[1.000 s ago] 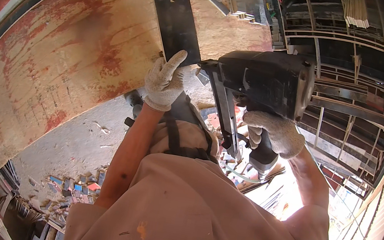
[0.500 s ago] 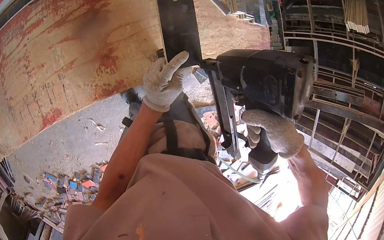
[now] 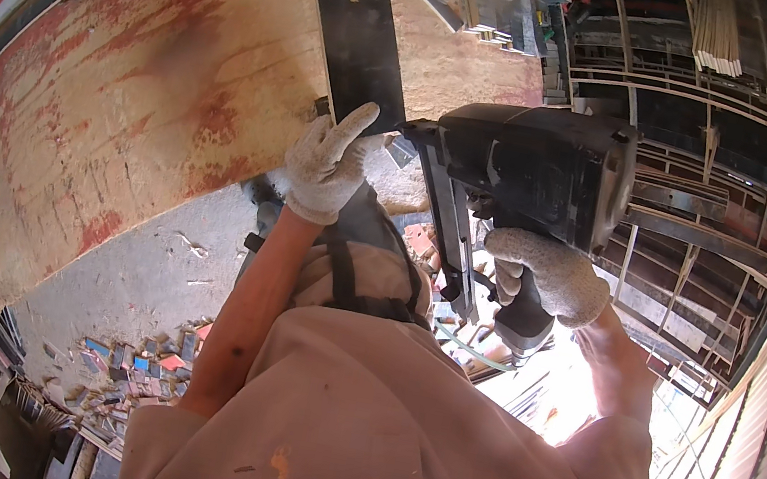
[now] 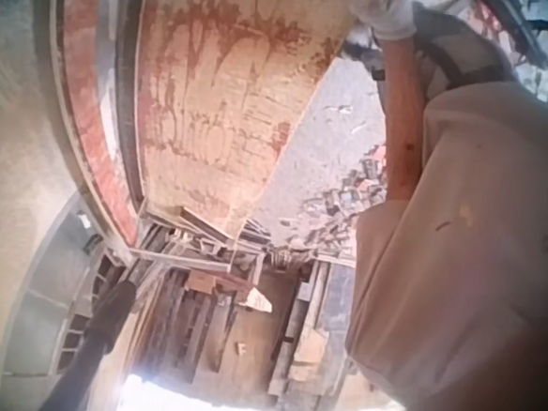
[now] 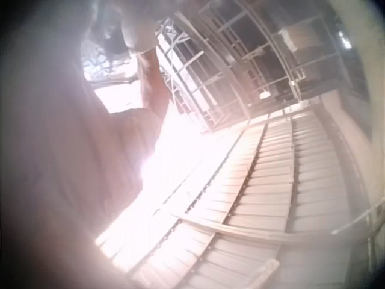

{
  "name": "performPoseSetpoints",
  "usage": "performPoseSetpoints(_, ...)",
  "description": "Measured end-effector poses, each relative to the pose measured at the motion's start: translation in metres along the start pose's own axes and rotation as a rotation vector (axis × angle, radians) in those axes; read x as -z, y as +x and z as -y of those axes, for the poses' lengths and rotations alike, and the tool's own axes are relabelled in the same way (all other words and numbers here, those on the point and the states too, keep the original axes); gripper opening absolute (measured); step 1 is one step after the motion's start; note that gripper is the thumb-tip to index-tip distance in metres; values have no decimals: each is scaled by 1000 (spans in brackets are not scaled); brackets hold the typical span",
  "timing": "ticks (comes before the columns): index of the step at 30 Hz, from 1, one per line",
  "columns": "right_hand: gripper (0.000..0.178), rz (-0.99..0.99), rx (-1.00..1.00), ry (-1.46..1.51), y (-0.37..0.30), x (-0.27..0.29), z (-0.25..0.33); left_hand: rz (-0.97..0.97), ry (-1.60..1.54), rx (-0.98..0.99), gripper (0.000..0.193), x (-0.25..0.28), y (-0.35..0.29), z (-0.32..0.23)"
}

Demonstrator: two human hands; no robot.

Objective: The person assembles a wooden frame by positioning and fastening wooden strips onto a large board using a nail gun. They repeatedly pick up strips, align them, and drive nails to secure them in place.

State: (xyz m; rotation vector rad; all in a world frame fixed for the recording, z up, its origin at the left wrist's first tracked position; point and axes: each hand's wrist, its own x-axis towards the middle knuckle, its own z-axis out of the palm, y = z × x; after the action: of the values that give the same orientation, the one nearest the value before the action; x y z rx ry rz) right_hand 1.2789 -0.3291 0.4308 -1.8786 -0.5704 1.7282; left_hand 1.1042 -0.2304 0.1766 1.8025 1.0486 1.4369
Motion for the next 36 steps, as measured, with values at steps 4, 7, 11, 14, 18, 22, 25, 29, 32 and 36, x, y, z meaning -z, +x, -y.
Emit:
performPoseSetpoints(4,14,-21,-29,-10,3,-9,6,-58,-86,26,53,-4,0,1)
performPoseSetpoints(7,14,57,-4,4,6,0,-3,-48,-70,20,53,-2,0,-1)
performPoseSetpoints(11,16,80,17,-50,6,-3,1,-40,-45,5,54,0,0,-1)
performPoseSetpoints(14,19,81,40,76,3,-3,0,-29,-63,17,53,0,-3,3)
performPoseSetpoints(18,20,80,52,-44,2,11,4,-24,-40,5,49,2,-2,3)
performPoseSetpoints(22,15,37,12,-40,8,32,20,31,-45,18,45,5,0,-4)
performPoseSetpoints(25,12,52,-43,-115,29,48,43,45,7,36,45,4,1,-4)
performPoseSetpoints(29,13,273,51,-185,66,78,63,39,72,60,46,3,-1,-11)
performPoseSetpoints(32,20,394,-60,-220,96,100,84,-15,29,134,43,-3,-1,-17)
performPoseSetpoints(36,30,517,93,-834,128,107,137,-234,-77,276,44,-23,-28,-20)
